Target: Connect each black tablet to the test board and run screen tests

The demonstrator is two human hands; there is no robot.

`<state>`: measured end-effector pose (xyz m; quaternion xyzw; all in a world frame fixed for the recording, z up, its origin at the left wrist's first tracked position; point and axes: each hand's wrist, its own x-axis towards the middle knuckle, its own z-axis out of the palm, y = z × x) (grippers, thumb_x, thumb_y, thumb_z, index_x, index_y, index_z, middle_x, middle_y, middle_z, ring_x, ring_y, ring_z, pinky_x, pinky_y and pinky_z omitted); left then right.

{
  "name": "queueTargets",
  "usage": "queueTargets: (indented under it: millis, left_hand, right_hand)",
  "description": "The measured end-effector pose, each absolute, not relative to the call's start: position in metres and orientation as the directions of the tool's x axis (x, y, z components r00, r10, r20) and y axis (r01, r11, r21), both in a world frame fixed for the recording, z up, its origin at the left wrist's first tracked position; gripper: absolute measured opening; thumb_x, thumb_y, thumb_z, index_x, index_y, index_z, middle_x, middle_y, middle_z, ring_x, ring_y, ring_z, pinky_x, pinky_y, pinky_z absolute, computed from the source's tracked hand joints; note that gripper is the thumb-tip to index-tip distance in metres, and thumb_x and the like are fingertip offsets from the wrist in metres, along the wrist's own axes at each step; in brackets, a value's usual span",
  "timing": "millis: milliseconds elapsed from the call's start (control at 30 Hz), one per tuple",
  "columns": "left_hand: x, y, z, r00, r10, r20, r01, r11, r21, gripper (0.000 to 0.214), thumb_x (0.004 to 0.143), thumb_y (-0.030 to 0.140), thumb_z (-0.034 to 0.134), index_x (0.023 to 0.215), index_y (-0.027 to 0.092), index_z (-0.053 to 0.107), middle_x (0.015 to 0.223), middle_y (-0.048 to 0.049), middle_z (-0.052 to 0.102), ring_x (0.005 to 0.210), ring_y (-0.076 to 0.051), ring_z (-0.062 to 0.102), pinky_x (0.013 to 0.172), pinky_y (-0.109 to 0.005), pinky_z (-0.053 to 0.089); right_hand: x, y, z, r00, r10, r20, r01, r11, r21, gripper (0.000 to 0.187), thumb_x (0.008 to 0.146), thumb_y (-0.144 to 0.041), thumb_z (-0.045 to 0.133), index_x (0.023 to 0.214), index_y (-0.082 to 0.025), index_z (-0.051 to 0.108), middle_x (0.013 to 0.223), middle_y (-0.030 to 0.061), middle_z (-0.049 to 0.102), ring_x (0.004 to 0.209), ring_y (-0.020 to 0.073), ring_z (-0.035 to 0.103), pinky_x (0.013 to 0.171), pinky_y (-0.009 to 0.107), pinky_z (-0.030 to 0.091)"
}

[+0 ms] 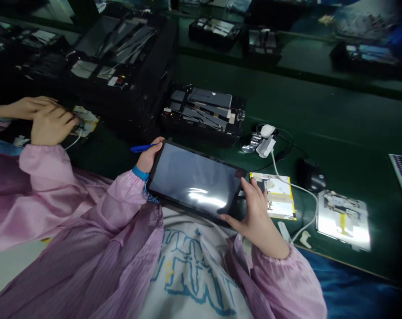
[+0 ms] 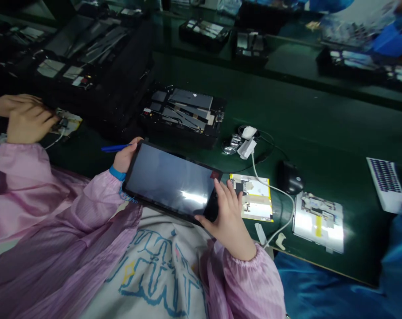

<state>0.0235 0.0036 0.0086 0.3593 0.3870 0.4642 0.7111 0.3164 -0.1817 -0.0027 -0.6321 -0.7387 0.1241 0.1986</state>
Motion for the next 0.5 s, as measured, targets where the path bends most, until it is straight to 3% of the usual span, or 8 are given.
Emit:
queueTargets:
  millis: [500]
  left_hand:
    - [0.025,0.003,0.012,0.235,0.947,-0.219,-0.405,0.300,0.864,0.012,0.077,0.027,0.064,0.078,0.016,0.058,0.064,0.0018,0.057,0.056,-0.010,0.053,0.055,-0.021,0.042]
  right_hand:
    - [0.308,-0.181,0.011,-0.101,0.985,0.140,0.881,0.154,-0.447,0.093,0.079,-0.049,0.063,0.152,-0.022,0.011,0.147,0.0189,0.038,0.142,0.0422,0.025,0.108,0.071,0.021]
